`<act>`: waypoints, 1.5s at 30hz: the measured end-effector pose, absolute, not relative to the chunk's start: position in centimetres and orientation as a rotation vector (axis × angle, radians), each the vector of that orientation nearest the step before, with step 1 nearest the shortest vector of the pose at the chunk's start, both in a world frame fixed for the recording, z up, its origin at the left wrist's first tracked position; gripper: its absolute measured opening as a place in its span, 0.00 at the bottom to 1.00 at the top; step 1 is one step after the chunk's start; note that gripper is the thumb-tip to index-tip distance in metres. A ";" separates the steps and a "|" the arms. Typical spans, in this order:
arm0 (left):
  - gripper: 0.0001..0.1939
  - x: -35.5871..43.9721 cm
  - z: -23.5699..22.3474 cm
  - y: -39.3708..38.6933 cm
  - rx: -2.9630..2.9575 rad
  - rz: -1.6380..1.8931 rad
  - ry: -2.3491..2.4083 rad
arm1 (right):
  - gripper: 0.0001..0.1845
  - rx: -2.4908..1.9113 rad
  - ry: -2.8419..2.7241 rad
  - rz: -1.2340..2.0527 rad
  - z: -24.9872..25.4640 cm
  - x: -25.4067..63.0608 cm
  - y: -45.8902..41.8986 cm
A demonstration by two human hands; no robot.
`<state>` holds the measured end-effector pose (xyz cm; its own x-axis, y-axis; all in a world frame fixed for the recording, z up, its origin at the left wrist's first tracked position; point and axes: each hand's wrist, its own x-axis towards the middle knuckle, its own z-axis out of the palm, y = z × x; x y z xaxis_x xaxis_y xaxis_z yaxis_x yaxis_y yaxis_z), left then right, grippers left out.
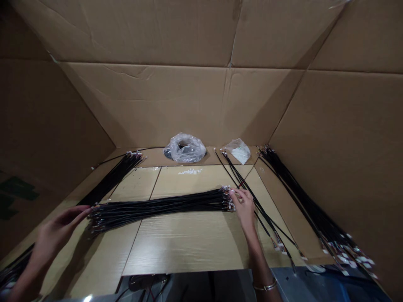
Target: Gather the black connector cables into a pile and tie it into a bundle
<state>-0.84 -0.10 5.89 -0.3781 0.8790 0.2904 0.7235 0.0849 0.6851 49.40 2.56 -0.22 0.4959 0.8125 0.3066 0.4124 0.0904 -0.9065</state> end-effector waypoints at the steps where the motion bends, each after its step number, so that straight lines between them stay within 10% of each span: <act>1: 0.16 -0.8 6.0 -0.1 1.631 1.165 2.160 | 0.23 -1.535 -1.127 0.386 -0.3 49.4 2.7; 29: 0.17 1.5 8.3 -2.3 1.626 1.264 2.294 | 0.07 -2.212 -1.645 0.076 1.6 53.0 7.0; 45: 0.23 15.4 10.6 -1.9 1.756 0.987 1.419 | 0.19 -0.842 -0.875 0.868 12.7 46.3 3.3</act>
<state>15.39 -1.85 10.60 0.1240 0.9814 0.1467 0.4791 -0.1887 0.8573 46.32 3.25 12.72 0.3711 0.8847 0.2820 -0.2747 0.3947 -0.8768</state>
